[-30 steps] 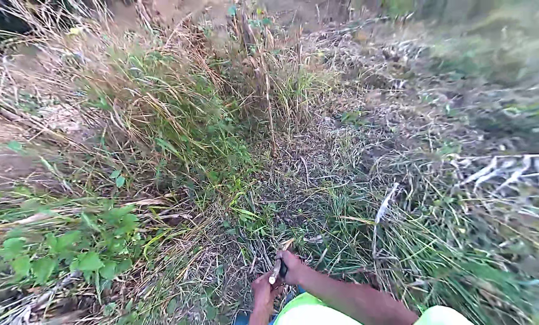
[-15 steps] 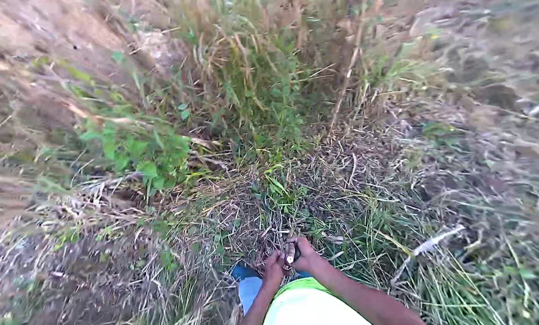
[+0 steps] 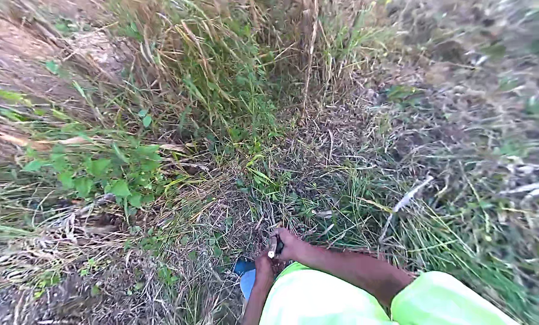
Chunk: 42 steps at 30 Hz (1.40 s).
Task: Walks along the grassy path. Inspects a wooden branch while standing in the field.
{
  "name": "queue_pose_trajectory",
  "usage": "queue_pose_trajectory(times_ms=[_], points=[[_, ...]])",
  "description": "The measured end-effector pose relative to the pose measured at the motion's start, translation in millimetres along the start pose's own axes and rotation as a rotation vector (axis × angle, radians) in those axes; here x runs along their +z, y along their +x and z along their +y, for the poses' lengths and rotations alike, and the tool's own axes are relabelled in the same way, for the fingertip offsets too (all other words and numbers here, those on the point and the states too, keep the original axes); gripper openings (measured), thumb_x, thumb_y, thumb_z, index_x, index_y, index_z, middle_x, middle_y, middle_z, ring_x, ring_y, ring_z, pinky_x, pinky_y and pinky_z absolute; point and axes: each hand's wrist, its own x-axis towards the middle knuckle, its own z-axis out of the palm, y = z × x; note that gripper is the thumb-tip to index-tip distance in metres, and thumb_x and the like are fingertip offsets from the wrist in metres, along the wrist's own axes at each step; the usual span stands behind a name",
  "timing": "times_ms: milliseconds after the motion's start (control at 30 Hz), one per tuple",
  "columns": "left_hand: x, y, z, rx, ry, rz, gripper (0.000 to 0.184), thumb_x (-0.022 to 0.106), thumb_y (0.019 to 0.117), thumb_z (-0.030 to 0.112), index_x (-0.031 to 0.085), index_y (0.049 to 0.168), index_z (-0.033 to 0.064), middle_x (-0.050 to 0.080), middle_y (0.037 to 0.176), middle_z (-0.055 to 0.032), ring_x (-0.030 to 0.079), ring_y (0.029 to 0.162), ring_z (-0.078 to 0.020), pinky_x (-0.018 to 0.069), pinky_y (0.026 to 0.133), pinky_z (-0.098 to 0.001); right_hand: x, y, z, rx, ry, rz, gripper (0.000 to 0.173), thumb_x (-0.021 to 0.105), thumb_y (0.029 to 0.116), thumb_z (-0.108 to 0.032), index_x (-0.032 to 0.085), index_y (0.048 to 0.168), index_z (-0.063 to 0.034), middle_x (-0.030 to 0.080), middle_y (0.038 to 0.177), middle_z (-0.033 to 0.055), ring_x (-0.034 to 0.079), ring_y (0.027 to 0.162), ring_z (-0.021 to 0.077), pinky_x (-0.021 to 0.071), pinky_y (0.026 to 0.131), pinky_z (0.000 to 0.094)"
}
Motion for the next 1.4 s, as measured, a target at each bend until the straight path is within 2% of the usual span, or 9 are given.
queue_pose_trajectory(times_ms=[200,433,633,700,800,933,1133,1300,1400], points=[[1.6,-19.7,30.0,0.049,0.191,-0.045,0.038,0.043,0.1113,0.020,0.067,0.102,-0.0079,0.073,0.084,-0.0178,0.073,0.072,-0.0255,0.0632,0.067,-0.0419,-4.2,7.6,-0.4,-0.034,-0.011,-0.007,0.012,0.056,0.0961,-0.022,0.052,0.092,-0.0109,0.051,0.065,0.0052,0.052,0.051,0.0174,0.0495,0.048,0.0362],[-5.3,-30.1,35.1,0.144,0.493,-0.076,0.029,0.050,0.1081,0.015,0.072,0.102,-0.0029,0.076,0.087,-0.0124,0.074,0.073,-0.0205,0.0637,0.067,-0.0376,-4.2,16.1,1.9,-0.069,-0.072,0.084,0.013,0.059,0.0956,-0.022,0.054,0.093,-0.0095,0.052,0.065,0.0055,0.052,0.051,0.0178,0.0488,0.048,0.0370],[-11.7,-25.4,25.7,0.023,0.239,0.003,0.027,0.048,0.1084,0.013,0.069,0.110,-0.0054,0.075,0.088,-0.0158,0.074,0.072,-0.0230,0.0623,0.063,-0.0377,-1.5,25.6,7.9,-0.043,-0.065,0.103,0.015,0.057,0.0959,-0.023,0.053,0.091,-0.0100,0.052,0.063,0.0051,0.052,0.050,0.0177,0.0500,0.048,0.0373],[-13.4,-19.7,17.3,-0.021,0.040,-0.005,0.027,0.046,0.1089,0.012,0.064,0.116,-0.0067,0.073,0.092,-0.0190,0.072,0.075,-0.0262,0.0614,0.066,-0.0406,0.0,26.9,9.8,-0.036,-0.076,0.112,0.014,0.058,0.0950,-0.022,0.053,0.091,-0.0094,0.053,0.065,0.0064,0.053,0.052,0.0188,0.0505,0.049,0.0384],[-14.4,-16.8,12.5,-0.007,-0.106,-0.034,0.026,0.045,0.1081,0.008,0.064,0.112,-0.0092,0.071,0.089,-0.0188,0.072,0.076,-0.0255,0.0629,0.071,-0.0412,1.0,26.7,12.6,-0.026,-0.121,0.130,0.016,0.062,0.0929,-0.022,0.054,0.097,-0.0073,0.056,0.072,0.0102,0.056,0.058,0.0227,0.0528,0.054,0.0430],[-15.0,-27.4,25.1,0.031,0.013,-0.037,0.024,0.051,0.1062,0.005,0.068,0.112,-0.0106,0.074,0.090,-0.0192,0.074,0.078,-0.0251,0.0647,0.073,-0.0403,3.4,25.3,12.7,-0.042,-0.166,0.146,0.016,0.064,0.0911,-0.021,0.055,0.096,-0.0079,0.056,0.072,0.0089,0.056,0.057,0.0215,0.0522,0.053,0.0419],[-17.1,-41.2,45.6,0.049,0.267,-0.001,0.024,0.054,0.1061,0.008,0.072,0.106,-0.0072,0.076,0.086,-0.0173,0.076,0.070,-0.0239,0.0658,0.065,-0.0379,-1.5,33.4,10.7,-0.088,-0.181,0.146,0.014,0.065,0.0900,-0.015,0.055,0.095,-0.0071,0.056,0.070,0.0077,0.056,0.055,0.0197,0.0525,0.052,0.0391],[-20.5,-31.5,40.7,0.025,0.118,0.064,0.025,0.053,0.1074,0.011,0.067,0.117,-0.0059,0.074,0.088,-0.0187,0.074,0.070,-0.0265,0.0629,0.061,-0.0398,-0.6,34.8,12.0,-0.096,-0.162,0.172,0.015,0.066,0.0899,-0.016,0.056,0.095,-0.0064,0.058,0.071,0.0089,0.057,0.056,0.0205,0.0516,0.052,0.0395],[-15.0,-25.9,26.5,-0.025,0.110,-0.001,0.032,0.047,0.1099,0.018,0.063,0.128,-0.0025,0.072,0.101,-0.0196,0.071,0.083,-0.0287,0.0610,0.069,-0.0463,-1.7,18.9,10.6,-0.105,-0.126,0.153,0.019,0.062,0.0945,-0.019,0.056,0.105,-0.0055,0.058,0.079,0.0110,0.059,0.064,0.0227,0.0534,0.057,0.0430]])
